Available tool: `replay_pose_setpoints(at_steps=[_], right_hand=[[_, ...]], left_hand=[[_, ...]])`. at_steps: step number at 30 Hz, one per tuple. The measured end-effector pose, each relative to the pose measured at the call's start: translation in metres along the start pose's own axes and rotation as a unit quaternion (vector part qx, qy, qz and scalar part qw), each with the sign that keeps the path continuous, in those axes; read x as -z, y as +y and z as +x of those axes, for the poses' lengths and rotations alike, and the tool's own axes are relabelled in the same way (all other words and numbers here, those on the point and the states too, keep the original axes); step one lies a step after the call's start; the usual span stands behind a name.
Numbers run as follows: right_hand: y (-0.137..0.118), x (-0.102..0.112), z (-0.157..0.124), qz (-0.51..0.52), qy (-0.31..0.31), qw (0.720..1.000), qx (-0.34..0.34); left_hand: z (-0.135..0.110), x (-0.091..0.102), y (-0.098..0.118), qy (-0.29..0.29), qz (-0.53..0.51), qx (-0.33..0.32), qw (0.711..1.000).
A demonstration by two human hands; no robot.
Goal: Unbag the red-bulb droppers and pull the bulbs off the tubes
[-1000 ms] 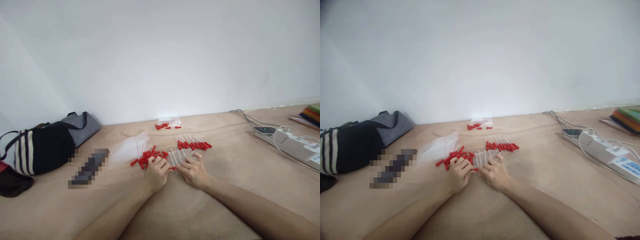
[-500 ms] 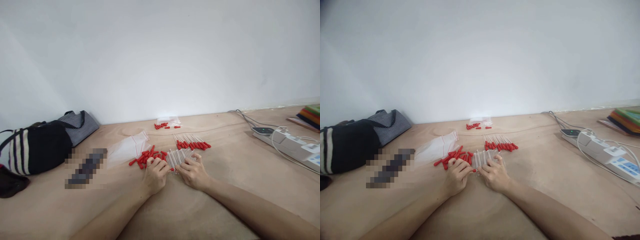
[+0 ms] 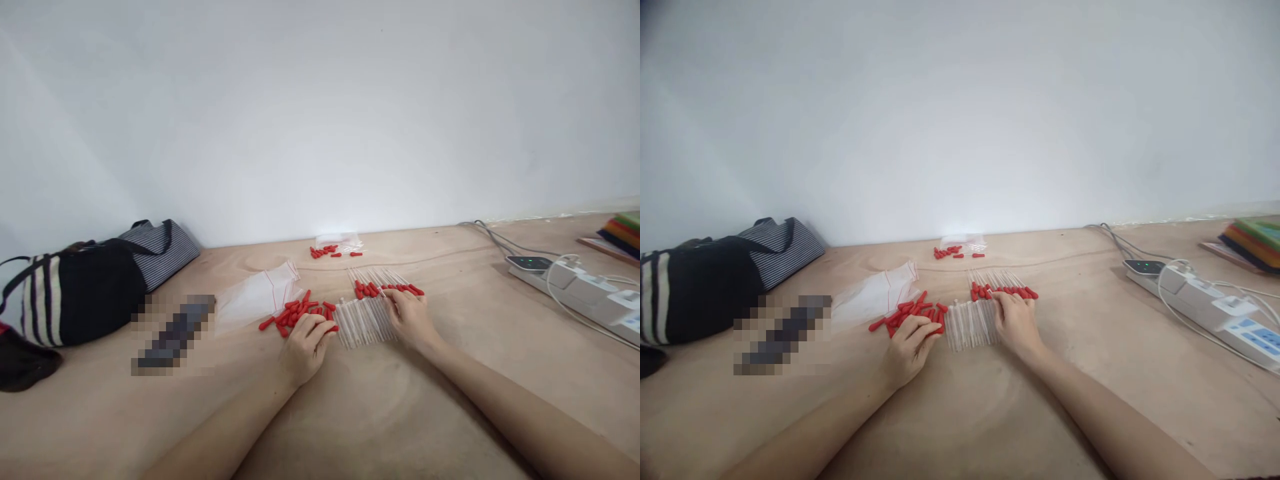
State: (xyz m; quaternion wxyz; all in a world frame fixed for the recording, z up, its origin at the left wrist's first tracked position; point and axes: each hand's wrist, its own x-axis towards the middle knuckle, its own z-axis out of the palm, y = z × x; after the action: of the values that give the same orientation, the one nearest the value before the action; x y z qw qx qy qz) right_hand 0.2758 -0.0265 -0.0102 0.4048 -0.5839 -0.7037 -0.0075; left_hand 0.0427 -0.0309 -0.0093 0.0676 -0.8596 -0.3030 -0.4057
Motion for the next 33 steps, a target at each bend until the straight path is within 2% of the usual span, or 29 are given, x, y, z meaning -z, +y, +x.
replay_pose_setpoints(at_steps=[4,7,12,16,19,21,23,26,29,31,33], right_hand=[[0.002,-0.001,0.012,0.080,-0.091,0.990,-0.075],[-0.001,-0.004,0.017,0.070,-0.120,0.985,-0.101],[-0.004,-0.016,0.020,0.016,-0.129,0.987,-0.093],[-0.004,-0.020,0.021,0.000,-0.127,0.989,-0.080],[-0.005,-0.016,0.019,0.025,-0.107,0.992,-0.064],[-0.008,-0.012,0.017,0.089,-0.094,0.990,-0.052],[-0.013,-0.010,0.012,0.192,-0.105,0.974,-0.052],[-0.022,-0.012,0.005,0.354,-0.148,0.919,-0.089],[-0.025,-0.015,0.004,0.452,-0.145,0.870,-0.132],[-0.018,-0.013,0.008,0.467,-0.127,0.862,-0.151],[-0.003,-0.007,0.015,0.441,-0.111,0.873,-0.177]], left_hand=[[0.000,-0.002,0.001,0.002,-0.009,0.031,0.999],[0.000,-0.002,0.002,-0.002,-0.013,0.040,0.999],[0.001,0.000,0.005,-0.017,-0.016,0.052,0.998],[0.002,0.001,0.007,-0.031,0.024,0.058,0.998],[0.005,-0.002,0.010,-0.029,0.038,0.070,0.996],[0.009,-0.006,0.014,-0.024,0.035,0.085,0.996],[0.015,-0.011,0.021,-0.014,0.031,0.106,0.994],[0.026,-0.021,0.034,0.004,0.022,0.136,0.990],[0.034,-0.029,0.044,0.001,0.005,0.152,0.988],[0.039,-0.030,0.045,-0.011,-0.007,0.164,0.986],[0.043,-0.029,0.041,-0.029,-0.009,0.176,0.984]])
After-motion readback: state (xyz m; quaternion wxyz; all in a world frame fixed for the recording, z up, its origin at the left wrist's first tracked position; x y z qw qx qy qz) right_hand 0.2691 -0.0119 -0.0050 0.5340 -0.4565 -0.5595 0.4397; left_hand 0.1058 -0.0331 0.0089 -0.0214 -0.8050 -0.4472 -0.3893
